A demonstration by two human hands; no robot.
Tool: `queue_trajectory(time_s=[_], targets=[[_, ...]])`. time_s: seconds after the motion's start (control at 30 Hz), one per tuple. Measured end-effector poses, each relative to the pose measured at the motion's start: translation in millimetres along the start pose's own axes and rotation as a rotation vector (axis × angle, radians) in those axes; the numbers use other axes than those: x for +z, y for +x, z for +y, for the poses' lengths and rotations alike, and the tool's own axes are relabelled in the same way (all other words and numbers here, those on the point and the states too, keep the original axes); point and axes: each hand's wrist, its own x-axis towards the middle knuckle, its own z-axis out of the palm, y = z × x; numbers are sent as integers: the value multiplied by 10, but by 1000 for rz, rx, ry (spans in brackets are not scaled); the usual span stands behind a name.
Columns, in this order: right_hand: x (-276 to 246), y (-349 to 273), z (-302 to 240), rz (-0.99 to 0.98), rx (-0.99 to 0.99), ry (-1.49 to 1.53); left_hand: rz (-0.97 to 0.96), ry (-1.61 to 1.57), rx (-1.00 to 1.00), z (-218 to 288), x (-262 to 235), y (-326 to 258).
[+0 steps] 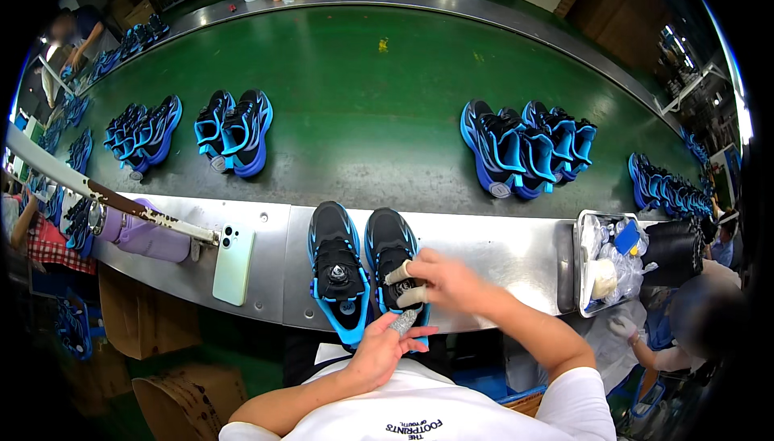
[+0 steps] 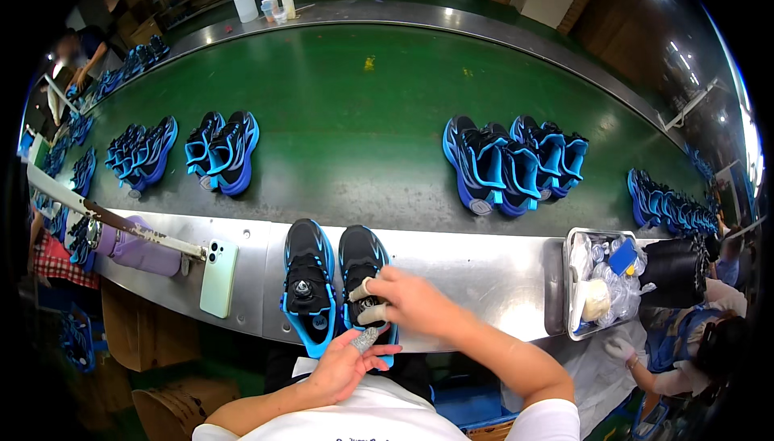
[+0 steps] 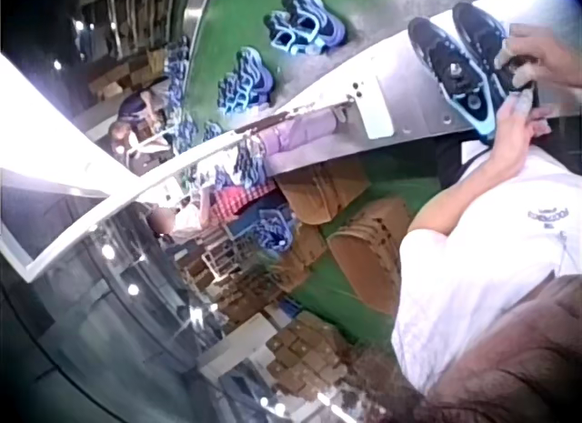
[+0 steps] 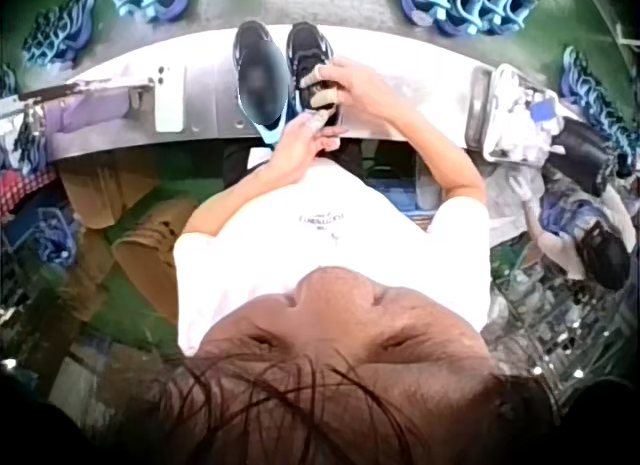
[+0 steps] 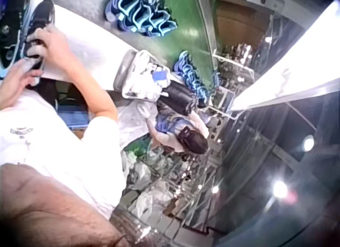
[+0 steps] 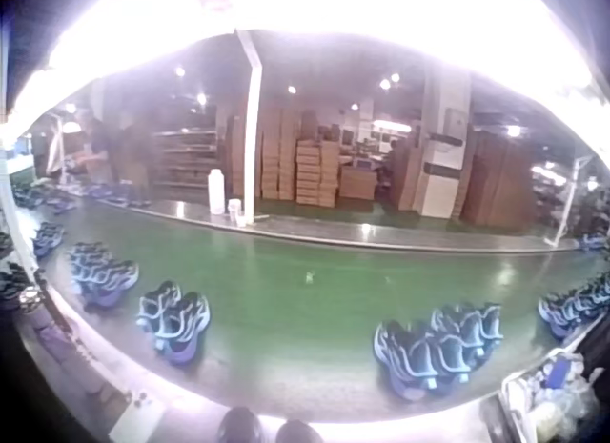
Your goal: The person cleans and finishes pairs of blue and black athletic shoes on an assembly line. They use a cloth to wipe the soles and upper portions of the shoes before placing them onto a moving conveyor belt.
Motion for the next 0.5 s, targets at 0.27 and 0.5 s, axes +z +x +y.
queue_trajectory(time_s=[0.27,0.5], targets=[[19,24,16,-145,84,-110,29,-16,25,38,71,-29],[9,64,50,-150,-66,-2,5,14,-4,4,36,15]])
